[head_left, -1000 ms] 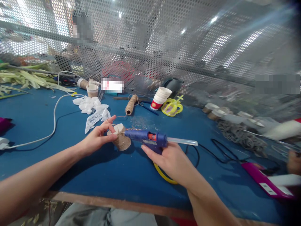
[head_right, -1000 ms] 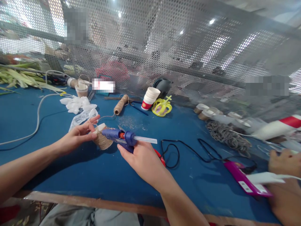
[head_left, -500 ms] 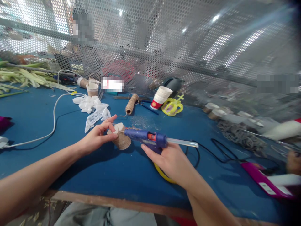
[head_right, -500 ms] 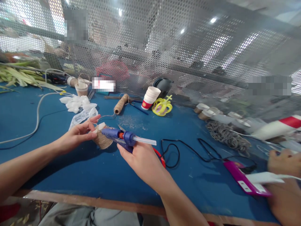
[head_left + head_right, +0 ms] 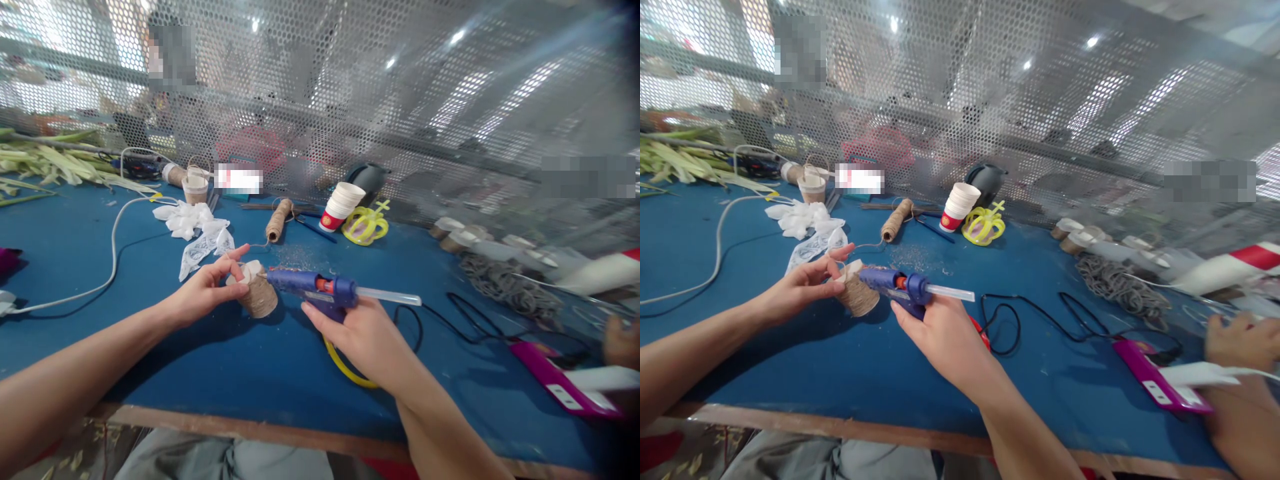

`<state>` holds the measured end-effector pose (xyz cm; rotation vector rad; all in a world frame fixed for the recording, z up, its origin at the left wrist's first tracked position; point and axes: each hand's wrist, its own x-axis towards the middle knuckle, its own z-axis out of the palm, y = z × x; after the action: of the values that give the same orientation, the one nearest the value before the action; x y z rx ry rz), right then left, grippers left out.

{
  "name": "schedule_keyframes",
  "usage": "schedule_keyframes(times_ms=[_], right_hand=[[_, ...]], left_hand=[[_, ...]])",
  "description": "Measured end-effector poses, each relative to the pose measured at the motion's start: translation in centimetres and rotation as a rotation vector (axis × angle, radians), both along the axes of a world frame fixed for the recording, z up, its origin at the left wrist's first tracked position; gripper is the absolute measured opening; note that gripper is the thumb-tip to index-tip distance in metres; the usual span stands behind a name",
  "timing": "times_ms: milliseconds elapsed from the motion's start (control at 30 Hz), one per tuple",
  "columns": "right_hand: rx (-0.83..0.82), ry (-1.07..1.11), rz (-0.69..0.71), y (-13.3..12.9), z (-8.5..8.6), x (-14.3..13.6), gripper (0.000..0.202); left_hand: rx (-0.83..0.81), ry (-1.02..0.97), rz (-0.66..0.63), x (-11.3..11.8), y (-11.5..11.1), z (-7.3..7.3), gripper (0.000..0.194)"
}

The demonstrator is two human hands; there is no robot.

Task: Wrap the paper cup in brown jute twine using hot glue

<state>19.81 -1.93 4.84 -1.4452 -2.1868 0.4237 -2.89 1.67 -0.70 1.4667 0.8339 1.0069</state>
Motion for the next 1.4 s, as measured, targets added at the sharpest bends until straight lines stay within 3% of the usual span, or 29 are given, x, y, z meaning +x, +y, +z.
schedule_keyframes(times_ms=[367, 1400], right_hand=[[0.010, 0.042, -0.031, 0.66, 0.19, 0.01, 0.016], [0.014, -0.022, -0.001, 0.06, -0.06, -0.07, 0.020]], left_hand=[[-0.072, -0.059, -0.057, 0.00, -0.19, 0.26, 0.017], [-0.065, -0.047, -0.041, 0.09, 0.00, 0.23, 0.019]])
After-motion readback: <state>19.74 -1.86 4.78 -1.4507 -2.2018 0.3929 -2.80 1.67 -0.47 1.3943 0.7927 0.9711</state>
